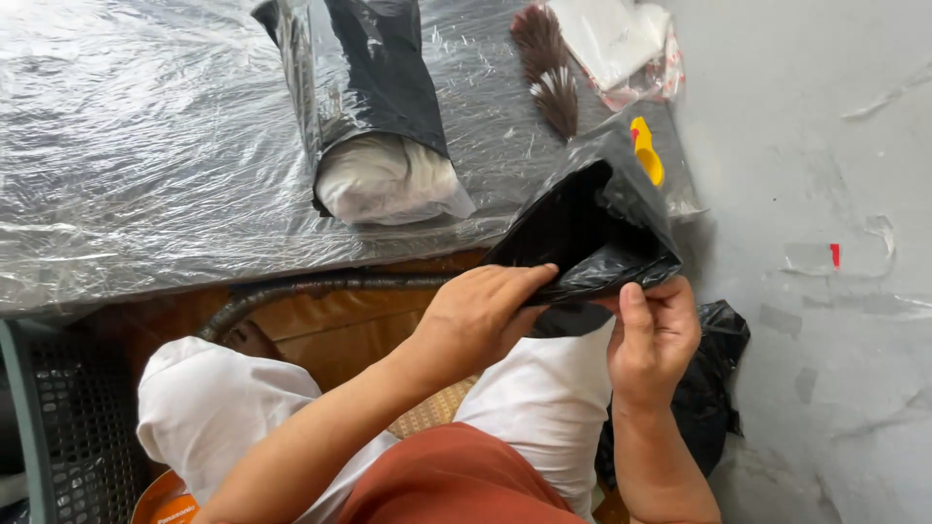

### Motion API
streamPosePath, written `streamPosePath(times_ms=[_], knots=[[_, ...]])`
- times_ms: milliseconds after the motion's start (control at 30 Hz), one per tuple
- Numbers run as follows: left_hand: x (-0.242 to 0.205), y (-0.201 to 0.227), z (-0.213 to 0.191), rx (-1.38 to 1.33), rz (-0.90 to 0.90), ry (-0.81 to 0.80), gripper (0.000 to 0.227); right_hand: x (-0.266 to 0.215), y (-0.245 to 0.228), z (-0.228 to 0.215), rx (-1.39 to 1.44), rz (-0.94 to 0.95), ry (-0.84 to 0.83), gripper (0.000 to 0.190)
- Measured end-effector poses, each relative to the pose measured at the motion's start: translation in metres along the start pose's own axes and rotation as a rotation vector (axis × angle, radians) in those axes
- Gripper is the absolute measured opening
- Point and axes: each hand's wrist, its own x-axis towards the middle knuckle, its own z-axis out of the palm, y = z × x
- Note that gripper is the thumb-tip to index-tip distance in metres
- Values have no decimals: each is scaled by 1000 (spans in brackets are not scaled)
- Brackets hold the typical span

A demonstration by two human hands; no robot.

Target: The person is wrapping a white pillow in clear plastic, then inserting it into a black plastic shipping bag and sealing it with tape.

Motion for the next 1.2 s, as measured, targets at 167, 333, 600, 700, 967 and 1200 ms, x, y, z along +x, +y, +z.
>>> streamPosePath(times_ms=[167, 333, 600, 700, 967, 1200], knots=[[-7, 0, -54, -493, -479, -147, 15, 18, -11, 14, -100, -249, -285, 28], [2, -9, -95, -897, -489, -289, 12, 68, -32, 42, -104, -770, -494, 61], [-39, -40, -98, -1419, -544, -420, 13, 83, -21, 109, 83, -572, -1212, 78], [-51, -53, -107, -1466, -751, -118, 20, 88, 18, 115, 268, -355, -1352, 71], [-100, -102, -95, -1198, -1235, 20, 18, 82, 145, 81, 355, 460, -818, 14], [-103, -130, -75, -1108, -1401, 261, 17, 79, 133, 87, -138, 735, -983, 14]])
